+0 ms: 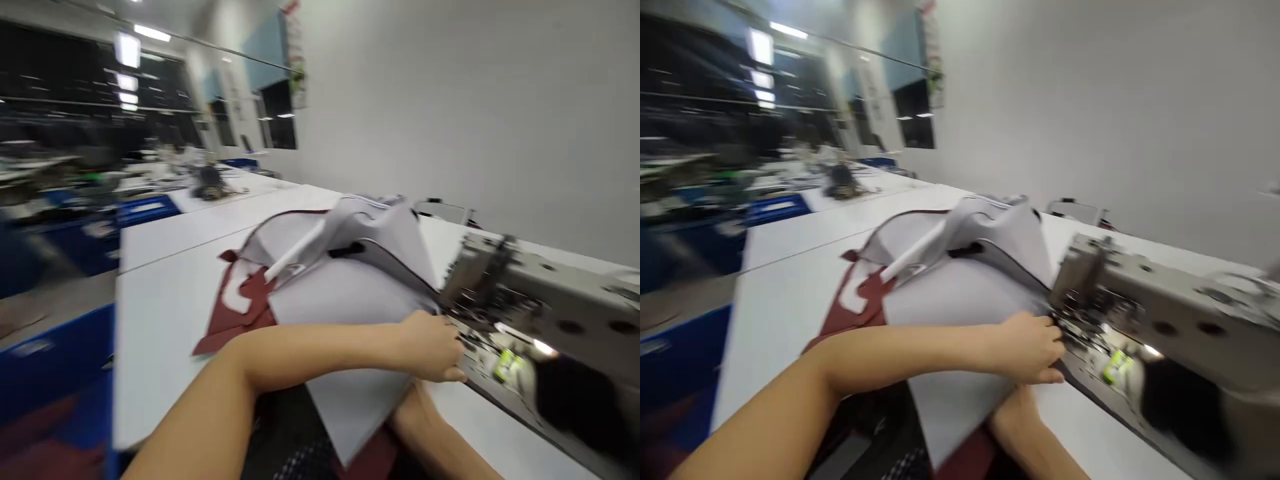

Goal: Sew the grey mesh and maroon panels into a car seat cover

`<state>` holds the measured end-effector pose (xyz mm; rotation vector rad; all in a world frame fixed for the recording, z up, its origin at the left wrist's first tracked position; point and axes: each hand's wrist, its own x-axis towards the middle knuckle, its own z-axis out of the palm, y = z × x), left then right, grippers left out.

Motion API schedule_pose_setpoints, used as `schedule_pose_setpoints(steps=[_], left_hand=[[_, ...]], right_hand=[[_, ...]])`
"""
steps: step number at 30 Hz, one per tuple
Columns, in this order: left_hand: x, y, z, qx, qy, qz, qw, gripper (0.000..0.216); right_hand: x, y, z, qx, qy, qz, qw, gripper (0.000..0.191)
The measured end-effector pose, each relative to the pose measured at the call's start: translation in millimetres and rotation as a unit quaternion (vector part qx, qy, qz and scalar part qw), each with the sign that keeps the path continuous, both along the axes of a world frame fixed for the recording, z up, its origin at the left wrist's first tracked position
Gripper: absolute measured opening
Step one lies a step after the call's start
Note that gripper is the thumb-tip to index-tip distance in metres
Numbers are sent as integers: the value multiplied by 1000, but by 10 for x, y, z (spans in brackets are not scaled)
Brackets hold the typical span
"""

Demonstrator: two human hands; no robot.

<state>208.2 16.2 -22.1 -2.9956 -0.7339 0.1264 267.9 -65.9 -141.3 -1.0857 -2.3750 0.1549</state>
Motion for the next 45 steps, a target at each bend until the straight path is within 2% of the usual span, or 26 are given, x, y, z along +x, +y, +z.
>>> schedule_pose_setpoints(steps=[2,4,5,6,9,11,13,15,17,19,23,25,28,29,30,31,33,34,35,36,37,39,41,43,45], left_hand=[[166,-19,-188,-42,46,60,996,50],[182,50,-320,-45,69,98,992,45],[162,106,-356,-42,74,106,991,41],[136,164,-375,-40,77,112,990,40],[105,282,-376,-38,97,120,987,38],[149,287,-377,-40,122,117,985,43],[230,253,-390,-43,152,112,981,54],[309,219,-393,-46,182,105,977,66],[354,216,-365,-60,197,107,973,71],[357,254,-314,-90,192,122,970,63],[273,358,-296,-214,87,157,960,43],[211,373,-355,-288,30,178,940,47],[106,386,-407,-378,18,207,902,57],[69,407,-391,-389,15,198,900,56],[32,444,-359,-374,1,165,913,53],[-4,495,-316,-333,-22,103,937,48],[-71,629,-229,-187,-76,-95,975,36],[-101,702,-205,-107,-104,-199,969,31],[-131,773,-205,-48,-125,-287,949,26],[-161,834,-233,-9,-136,-349,927,21],[-190,882,-290,15,-140,-375,916,20],[-249,929,-473,20,-131,-351,927,35],[-304,914,-693,-20,-106,-278,955,47],[-346,863,-875,-60,-105,-211,970,49],[-371,813,-973,-75,-124,-180,973,46]], right_hand=[[196,52,-95,-45,-19,-20,999,47],[321,26,-83,-84,-66,23,994,78],[352,13,-45,-97,-98,49,989,87],[367,11,3,-103,-132,71,983,87],[373,89,141,-99,-208,92,969,58],[382,161,187,-106,-232,116,960,46],[406,195,191,-119,-225,129,958,38],[432,178,158,-118,-188,113,968,27],[444,133,95,-94,-147,88,981,26],[441,89,16,-62,-124,74,988,28],[407,66,-145,-37,-91,73,992,26],[385,74,-208,-41,-82,70,993,22],[360,79,-252,-54,-85,59,993,15],[356,77,-252,-57,-85,59,993,15],[353,73,-247,-60,-83,61,993,15],[351,68,-237,-64,-79,66,993,16],[344,58,-213,-75,-75,78,991,18],[339,54,-201,-79,-75,77,991,18],[331,50,-191,-78,-75,71,992,18],[324,48,-182,-73,-74,63,993,18],[316,47,-174,-66,-73,56,994,19],[305,49,-159,-59,-76,51,994,22],[301,54,-140,-73,-86,50,992,25],[305,61,-118,-100,-93,55,989,25],[314,66,-97,-127,-95,67,985,23]])
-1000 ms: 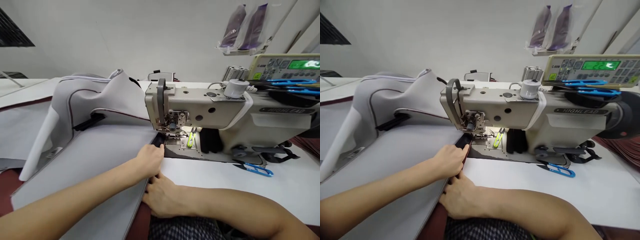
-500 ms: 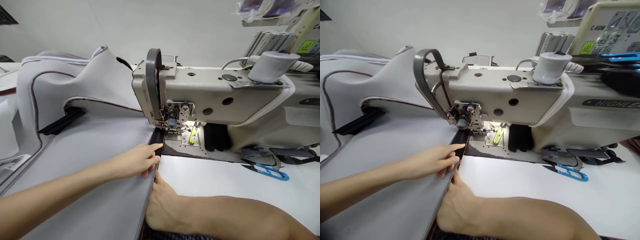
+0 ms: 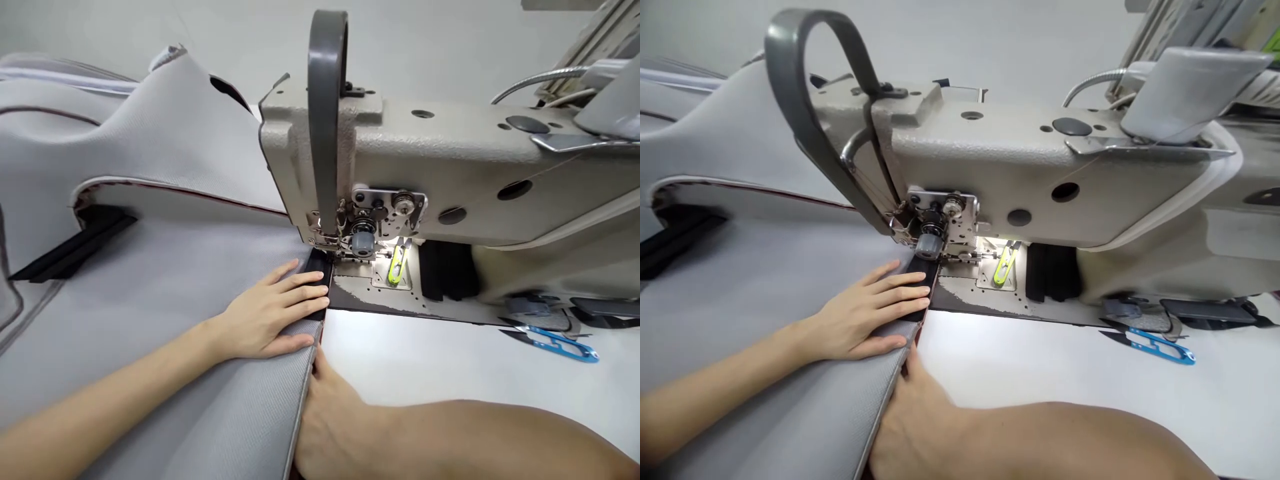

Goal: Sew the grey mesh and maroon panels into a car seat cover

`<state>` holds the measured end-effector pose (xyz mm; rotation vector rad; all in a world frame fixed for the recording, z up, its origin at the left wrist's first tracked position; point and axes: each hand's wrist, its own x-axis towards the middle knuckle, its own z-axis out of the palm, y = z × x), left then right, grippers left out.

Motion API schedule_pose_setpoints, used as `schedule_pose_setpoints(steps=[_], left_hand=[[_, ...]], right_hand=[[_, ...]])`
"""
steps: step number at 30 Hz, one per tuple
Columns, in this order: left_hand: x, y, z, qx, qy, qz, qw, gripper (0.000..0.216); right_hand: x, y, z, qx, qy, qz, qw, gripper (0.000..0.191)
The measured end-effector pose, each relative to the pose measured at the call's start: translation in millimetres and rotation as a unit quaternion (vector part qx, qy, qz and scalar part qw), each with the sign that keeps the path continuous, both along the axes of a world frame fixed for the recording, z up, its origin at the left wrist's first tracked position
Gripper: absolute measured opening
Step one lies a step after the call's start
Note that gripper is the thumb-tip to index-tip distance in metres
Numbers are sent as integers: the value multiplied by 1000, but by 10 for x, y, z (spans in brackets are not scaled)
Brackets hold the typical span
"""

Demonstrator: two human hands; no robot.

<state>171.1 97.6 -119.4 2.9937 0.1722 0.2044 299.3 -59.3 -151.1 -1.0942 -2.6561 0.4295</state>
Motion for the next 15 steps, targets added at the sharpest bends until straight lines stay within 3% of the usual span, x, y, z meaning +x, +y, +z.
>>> schedule_pose_setpoints(steps=[8,15], left_hand=[[31,-71,87,17,-5,29,999,39],[52,-211,-33,35,-74,81,993,27]], right_hand=[[10,-29,-40,23,35,-9,999,18],[-33,-53,-156,39,5,-18,999,21]])
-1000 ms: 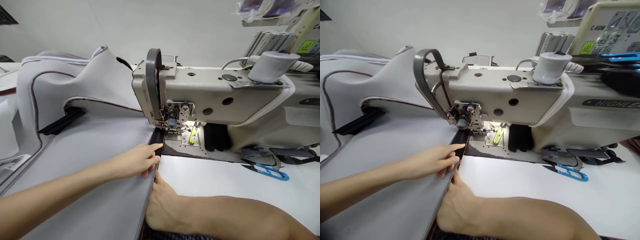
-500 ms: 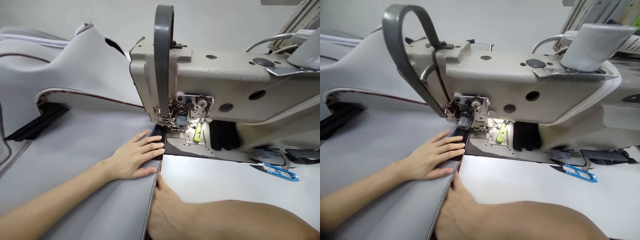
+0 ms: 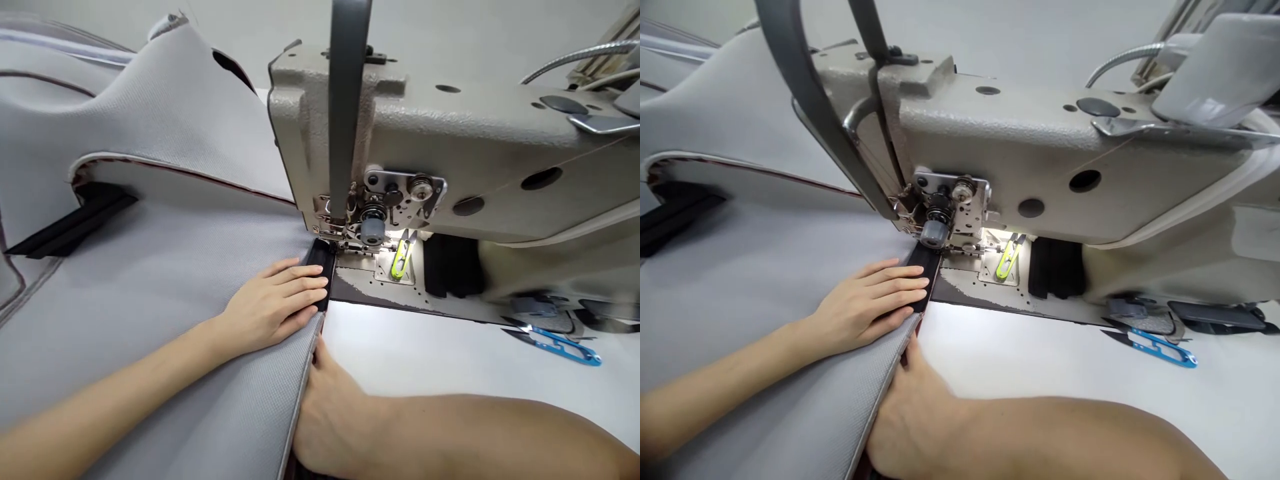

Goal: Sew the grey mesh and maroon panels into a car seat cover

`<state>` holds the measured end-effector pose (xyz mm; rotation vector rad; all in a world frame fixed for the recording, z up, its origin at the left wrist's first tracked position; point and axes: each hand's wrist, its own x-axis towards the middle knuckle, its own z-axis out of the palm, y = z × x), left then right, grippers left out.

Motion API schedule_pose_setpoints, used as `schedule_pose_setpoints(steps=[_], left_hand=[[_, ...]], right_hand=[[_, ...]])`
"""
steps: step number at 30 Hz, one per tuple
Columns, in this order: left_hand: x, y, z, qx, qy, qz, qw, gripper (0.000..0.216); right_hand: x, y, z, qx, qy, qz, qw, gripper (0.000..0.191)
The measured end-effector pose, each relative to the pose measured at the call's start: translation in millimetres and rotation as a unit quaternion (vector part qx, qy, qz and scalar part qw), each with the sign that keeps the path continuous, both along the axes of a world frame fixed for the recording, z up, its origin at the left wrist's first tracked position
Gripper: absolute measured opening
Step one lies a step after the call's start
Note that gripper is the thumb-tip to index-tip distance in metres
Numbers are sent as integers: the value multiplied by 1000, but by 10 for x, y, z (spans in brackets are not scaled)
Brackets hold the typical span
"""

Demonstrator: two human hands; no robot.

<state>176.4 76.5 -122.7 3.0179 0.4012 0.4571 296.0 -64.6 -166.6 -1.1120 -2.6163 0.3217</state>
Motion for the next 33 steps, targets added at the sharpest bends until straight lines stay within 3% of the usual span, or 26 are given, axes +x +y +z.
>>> schedule_pose_setpoints(steps=[12,26,33], left_hand=[[126,135,9,-5,3,8,1000,27],[253,307,83,66,23,8,998,26],[154,361,155,68,83,-41,993,29]], right_hand=[[193,156,165,-24,3,16,1000,17],[308,382,-19,55,47,5,997,17],[379,282,237,66,67,56,994,19]])
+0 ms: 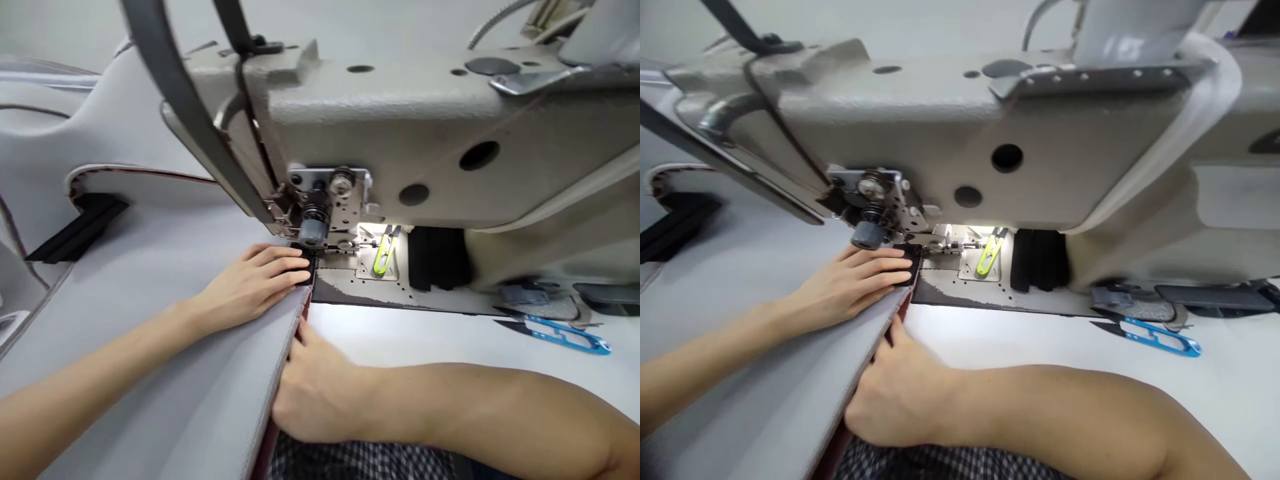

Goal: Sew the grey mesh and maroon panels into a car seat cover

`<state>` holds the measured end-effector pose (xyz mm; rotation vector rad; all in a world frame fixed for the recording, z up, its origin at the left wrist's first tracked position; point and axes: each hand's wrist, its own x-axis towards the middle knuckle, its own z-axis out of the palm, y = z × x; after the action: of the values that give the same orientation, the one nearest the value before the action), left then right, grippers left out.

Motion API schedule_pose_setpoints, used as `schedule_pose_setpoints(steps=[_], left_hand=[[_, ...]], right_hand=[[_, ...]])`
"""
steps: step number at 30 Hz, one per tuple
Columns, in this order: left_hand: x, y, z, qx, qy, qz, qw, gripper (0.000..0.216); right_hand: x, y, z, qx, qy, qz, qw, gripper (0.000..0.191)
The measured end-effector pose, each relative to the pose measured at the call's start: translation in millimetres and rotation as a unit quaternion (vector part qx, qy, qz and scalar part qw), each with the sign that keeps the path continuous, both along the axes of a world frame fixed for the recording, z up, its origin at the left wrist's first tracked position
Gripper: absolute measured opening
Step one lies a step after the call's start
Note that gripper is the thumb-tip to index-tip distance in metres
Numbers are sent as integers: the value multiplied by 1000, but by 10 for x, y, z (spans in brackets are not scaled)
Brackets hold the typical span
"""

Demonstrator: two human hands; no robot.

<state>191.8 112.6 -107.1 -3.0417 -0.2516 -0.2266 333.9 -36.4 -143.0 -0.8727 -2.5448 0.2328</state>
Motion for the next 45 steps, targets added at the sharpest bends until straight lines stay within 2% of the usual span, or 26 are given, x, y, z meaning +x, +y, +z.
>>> schedule_pose_setpoints(steps=[4,8,14,18,29,36,40,43,45], left_hand=[[-56,83,21,-11,28,-24,999,36],[-78,77,31,-37,40,-24,998,41],[-115,-46,30,-44,53,3,998,47],[-117,-86,14,-38,43,10,998,45],[-36,61,-22,-40,19,1,999,42],[52,52,24,-11,0,1,1000,39],[158,-120,130,34,40,53,997,28],[225,-278,180,58,72,94,991,46],[244,-372,177,59,82,119,988,53]], right_hand=[[54,-52,213,-18,-37,30,999,22],[73,-44,284,-51,-75,38,995,24],[56,-70,201,-35,-68,24,997,26],[23,-91,106,12,-30,-4,999,24],[-29,24,-76,45,-2,-57,997,20],[21,85,-117,13,-23,-58,998,19],[-16,-20,0,-16,-77,-44,996,21],[18,-161,173,-37,-93,-15,995,22],[167,-227,270,-50,-51,32,997,20]])
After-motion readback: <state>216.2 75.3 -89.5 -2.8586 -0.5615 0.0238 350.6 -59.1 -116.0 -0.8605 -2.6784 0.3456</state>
